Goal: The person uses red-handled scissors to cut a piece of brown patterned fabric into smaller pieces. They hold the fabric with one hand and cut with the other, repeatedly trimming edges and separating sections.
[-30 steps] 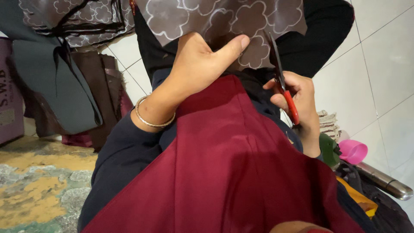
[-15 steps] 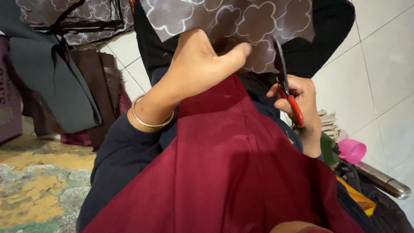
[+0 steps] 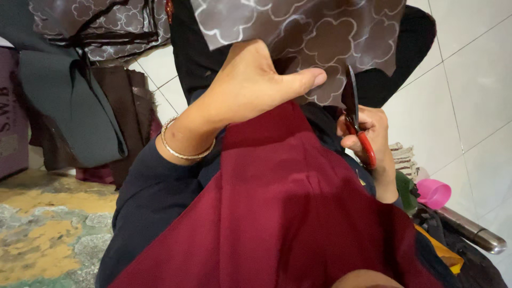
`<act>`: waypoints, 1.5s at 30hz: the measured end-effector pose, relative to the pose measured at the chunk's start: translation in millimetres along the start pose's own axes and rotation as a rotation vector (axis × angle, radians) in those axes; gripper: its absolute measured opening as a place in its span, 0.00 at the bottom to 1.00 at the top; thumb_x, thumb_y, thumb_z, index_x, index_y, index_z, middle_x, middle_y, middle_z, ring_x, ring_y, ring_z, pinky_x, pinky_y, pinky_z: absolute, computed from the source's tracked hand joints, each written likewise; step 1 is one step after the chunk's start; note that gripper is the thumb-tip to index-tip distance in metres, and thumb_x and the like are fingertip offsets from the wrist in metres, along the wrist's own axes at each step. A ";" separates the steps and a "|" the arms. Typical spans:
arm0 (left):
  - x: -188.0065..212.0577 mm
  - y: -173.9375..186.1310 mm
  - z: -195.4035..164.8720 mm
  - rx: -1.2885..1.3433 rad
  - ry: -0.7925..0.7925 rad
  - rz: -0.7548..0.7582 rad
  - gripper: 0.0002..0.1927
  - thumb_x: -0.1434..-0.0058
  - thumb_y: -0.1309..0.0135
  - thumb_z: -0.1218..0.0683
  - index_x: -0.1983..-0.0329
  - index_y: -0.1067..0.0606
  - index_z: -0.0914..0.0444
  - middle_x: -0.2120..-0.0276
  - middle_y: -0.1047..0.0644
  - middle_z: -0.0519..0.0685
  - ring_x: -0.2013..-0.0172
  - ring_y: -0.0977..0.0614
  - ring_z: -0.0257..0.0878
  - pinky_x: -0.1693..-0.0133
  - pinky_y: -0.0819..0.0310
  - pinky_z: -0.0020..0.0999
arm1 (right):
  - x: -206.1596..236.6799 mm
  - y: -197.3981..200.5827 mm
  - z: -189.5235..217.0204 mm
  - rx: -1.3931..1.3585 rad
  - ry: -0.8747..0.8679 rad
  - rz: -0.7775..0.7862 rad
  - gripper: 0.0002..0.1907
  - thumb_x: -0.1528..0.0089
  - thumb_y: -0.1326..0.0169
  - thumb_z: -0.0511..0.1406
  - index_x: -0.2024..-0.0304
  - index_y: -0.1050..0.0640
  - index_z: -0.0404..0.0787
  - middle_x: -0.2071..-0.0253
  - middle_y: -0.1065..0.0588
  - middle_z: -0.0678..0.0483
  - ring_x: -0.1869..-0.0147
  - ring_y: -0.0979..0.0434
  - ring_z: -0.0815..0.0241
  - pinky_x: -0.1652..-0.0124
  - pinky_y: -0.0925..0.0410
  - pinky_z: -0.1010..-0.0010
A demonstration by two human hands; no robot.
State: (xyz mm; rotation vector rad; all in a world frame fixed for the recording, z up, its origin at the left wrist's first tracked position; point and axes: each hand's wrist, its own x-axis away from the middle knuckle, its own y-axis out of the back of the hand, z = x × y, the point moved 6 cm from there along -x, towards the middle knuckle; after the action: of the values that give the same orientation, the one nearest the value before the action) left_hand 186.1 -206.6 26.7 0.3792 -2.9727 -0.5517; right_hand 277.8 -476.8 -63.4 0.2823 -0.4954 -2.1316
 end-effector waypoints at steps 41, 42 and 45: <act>-4.9 -0.8 -34.8 0.468 -0.309 0.188 0.11 0.37 0.38 0.55 0.59 0.23 0.68 0.68 0.22 0.42 0.67 0.22 0.27 0.63 0.24 0.25 | -1.4 -12.5 42.2 -0.425 -0.148 0.104 0.49 0.49 0.40 0.73 0.58 0.27 0.35 0.65 0.28 0.57 0.65 0.34 0.70 0.65 0.41 0.79; -4.2 0.7 -35.7 0.443 -0.344 0.176 0.11 0.36 0.38 0.56 0.58 0.23 0.68 0.66 0.21 0.43 0.65 0.22 0.28 0.61 0.23 0.26 | -4.9 -13.4 36.4 -0.395 -0.129 0.153 0.48 0.50 0.41 0.73 0.61 0.26 0.35 0.68 0.29 0.58 0.66 0.33 0.70 0.66 0.41 0.79; -3.8 3.6 -35.6 0.392 -0.400 0.167 0.09 0.34 0.39 0.58 0.56 0.23 0.69 0.64 0.21 0.45 0.63 0.22 0.29 0.57 0.23 0.27 | -6.1 -11.0 15.8 -0.332 -0.074 0.198 0.47 0.50 0.44 0.74 0.66 0.24 0.36 0.71 0.28 0.58 0.68 0.30 0.70 0.68 0.39 0.79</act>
State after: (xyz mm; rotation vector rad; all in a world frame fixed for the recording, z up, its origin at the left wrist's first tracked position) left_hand 193.8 -214.5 61.0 0.0426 -3.4546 -0.0195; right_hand 267.2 -462.2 -54.1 -0.0323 -0.1957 -1.9949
